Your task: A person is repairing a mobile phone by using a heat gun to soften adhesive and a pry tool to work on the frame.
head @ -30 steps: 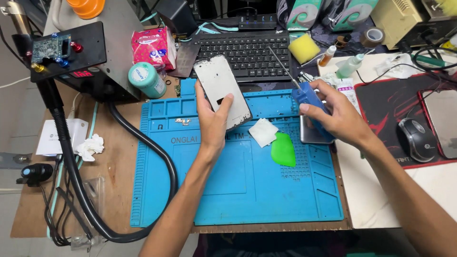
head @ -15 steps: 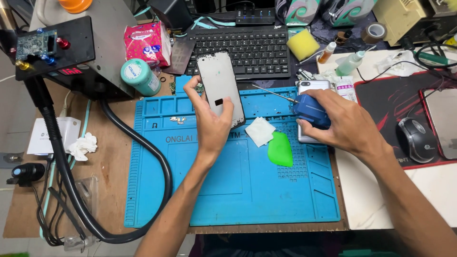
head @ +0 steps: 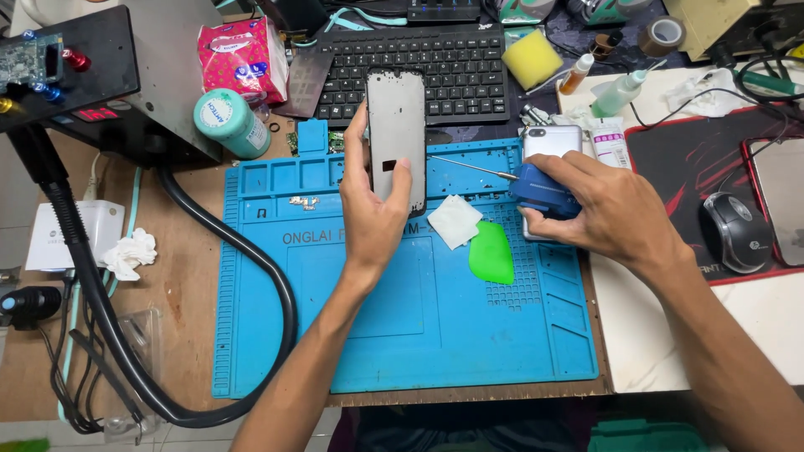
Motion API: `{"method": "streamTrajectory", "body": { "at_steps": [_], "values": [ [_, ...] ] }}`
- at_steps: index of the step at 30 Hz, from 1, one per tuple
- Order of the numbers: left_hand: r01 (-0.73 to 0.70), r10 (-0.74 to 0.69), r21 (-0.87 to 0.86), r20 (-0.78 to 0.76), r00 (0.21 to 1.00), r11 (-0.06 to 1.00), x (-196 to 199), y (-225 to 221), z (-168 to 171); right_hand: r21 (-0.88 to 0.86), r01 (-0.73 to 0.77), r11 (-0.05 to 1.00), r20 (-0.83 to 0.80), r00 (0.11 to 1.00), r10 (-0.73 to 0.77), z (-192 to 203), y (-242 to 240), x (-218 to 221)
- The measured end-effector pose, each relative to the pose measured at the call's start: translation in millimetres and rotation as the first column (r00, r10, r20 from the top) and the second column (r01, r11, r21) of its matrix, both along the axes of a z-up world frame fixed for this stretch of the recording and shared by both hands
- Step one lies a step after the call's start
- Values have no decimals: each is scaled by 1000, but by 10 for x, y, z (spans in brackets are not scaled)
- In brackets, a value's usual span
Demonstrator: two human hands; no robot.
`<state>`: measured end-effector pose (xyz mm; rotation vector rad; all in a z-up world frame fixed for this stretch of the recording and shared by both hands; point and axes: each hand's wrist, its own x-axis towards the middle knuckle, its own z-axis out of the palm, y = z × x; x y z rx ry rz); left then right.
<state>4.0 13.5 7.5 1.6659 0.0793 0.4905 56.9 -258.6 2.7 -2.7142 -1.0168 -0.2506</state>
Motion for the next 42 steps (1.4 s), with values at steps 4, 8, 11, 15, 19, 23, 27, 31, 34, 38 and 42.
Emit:
{"method": "streamTrajectory", "body": {
  "at_steps": [4, 8, 11, 15, 19, 23, 27, 31, 34, 38, 42],
  "values": [
    [31, -33, 38, 63, 997, 999, -10, -19, -13, -5, -3, 1000, -5, 1000, 3, -15, -8, 3],
    [59, -62, 54, 70, 996, 997, -28, -19, -3, -19, 13, 1000, -6, 1000, -13, 10, -23, 12],
    [55, -59, 60, 70, 996, 997, -32, -30, 11, -25, -17, 1000, 9, 1000, 17, -29, -57, 33],
    [42, -46, 49, 84, 995, 998, -11, -12, -19, -25, -46, 999, 16, 999, 46, -31, -26, 25],
    [35, -36, 13, 67, 997, 999, -10, -5, -24, -19, -42, 999, -2, 999, 42, -41, -17, 19],
    [36, -37, 19, 68, 997, 999, -6, -2, -36, -14, -44, 999, 14, 999, 44, -42, -31, 24],
    [30, -32, 21, 78, 996, 999, -1, 0, -47, -19, -46, 999, -12, 999, 46, -35, -24, 17],
    [2, -2, 8, 59, 998, 1000, 0, 5, -61, -22, -83, 996, -22, 996, 83, -61, -36, 23],
    [4, -5, 7, 61, 998, 1000, 0, 8, -51, -48, -77, 996, -40, 996, 76, -43, -31, 19],
    [-2, 1, 8, 66, 998, 1000, 2, 3, -57, -69, -75, 995, -30, 997, 74, -44, -42, 18],
    [-9, 8, 18, 63, 998, 1000, -6, -3, -33, -89, -76, 993, -40, 997, 72, -36, -39, 18]
  ]
}}
